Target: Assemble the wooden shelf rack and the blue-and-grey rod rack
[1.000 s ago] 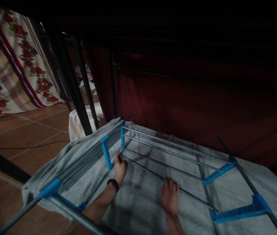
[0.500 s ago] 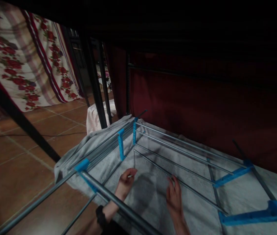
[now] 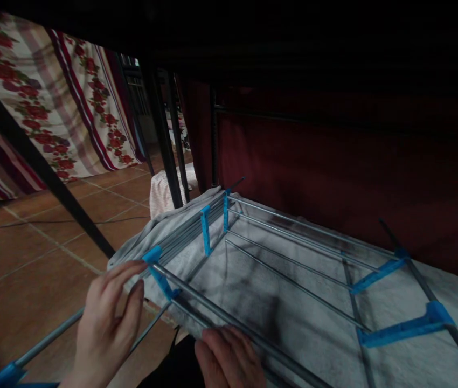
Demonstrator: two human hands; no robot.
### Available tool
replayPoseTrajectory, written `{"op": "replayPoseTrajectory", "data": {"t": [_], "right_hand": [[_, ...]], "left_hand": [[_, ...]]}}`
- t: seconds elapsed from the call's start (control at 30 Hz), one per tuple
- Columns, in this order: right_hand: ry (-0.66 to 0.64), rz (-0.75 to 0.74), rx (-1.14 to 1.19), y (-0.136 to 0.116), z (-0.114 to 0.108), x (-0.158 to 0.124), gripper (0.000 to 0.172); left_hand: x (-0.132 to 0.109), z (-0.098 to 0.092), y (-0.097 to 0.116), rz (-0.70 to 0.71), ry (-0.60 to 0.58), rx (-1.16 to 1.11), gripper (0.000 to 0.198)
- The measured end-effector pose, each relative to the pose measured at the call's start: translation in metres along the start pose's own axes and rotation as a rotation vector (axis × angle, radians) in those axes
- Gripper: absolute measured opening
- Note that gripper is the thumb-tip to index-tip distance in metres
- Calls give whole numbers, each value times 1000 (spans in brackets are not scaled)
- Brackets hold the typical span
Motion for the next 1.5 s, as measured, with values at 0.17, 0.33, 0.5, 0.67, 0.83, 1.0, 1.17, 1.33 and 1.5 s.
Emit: {"op": "replayPoseTrajectory", "data": {"t": [0.17,0.33,0.5,0.67,0.83,1.0,1.17,1.33,1.5], "right_hand": [[-211,161,-239,-6,-9,71,51],[-430,207,-356,-13,32,91,44],[-583,118,-305,-25,67,134,36],[-689,84,-202,-24,77,160,29],[-779,152,-118,-15,68,163,33],[-806,254,-35,-10,66,163,33],[-778,182,-83,-12,64,162,38],[-869,288,74,0,63,166,32],[-898,350,124,10,63,167,29]], "left_hand": [[36,12,-12,-136,-372,470,43],[44,25,-18,-173,-556,594,41],[52,33,-16,-160,-560,619,41],[56,33,-16,-218,-592,582,36],[53,33,-9,-189,-578,582,35],[53,34,-2,-197,-595,587,35],[55,35,-2,-214,-617,573,39],[55,37,-4,-202,-631,566,42],[54,38,-2,-173,-651,590,43]]}}
Point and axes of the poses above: each hand's wrist, its own x-axis towards the middle knuckle, its own z-axis out of the palm, y = z × x, the point moved 3 cm from there along x, towards the middle knuckle, and after that the axes turned 4 degrees about x, right-handed, at the moved point
